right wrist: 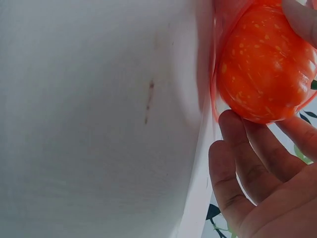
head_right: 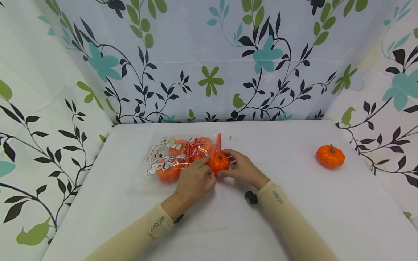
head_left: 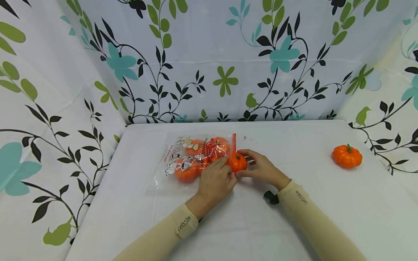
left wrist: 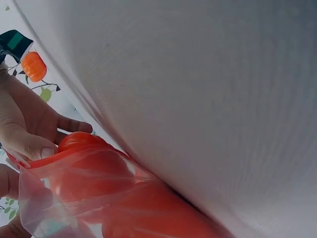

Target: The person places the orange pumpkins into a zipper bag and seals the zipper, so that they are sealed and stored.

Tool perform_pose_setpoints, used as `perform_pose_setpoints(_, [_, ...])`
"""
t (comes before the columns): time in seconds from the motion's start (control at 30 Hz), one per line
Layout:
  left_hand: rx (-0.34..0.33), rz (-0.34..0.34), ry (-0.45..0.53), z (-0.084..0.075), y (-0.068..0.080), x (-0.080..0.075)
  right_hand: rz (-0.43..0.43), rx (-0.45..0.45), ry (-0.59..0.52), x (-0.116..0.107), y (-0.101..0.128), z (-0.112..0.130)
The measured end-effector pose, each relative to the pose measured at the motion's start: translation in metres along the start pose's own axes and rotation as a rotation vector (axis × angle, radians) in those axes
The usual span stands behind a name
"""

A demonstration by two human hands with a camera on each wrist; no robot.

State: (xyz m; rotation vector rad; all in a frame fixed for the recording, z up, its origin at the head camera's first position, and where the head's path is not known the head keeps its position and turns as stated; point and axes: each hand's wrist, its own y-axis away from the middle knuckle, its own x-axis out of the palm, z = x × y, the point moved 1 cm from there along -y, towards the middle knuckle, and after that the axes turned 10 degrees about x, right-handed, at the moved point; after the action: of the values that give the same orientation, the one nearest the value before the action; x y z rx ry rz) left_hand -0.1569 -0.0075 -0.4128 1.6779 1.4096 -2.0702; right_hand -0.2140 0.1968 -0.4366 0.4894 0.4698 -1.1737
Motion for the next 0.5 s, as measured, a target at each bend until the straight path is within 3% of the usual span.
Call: perform_pose_setpoints(0.5, [0.002, -0.023, 0.025, -0.003, 0.000, -0.001, 0.012, -0.046, 0.078, 0.013, -0.005, 0.006])
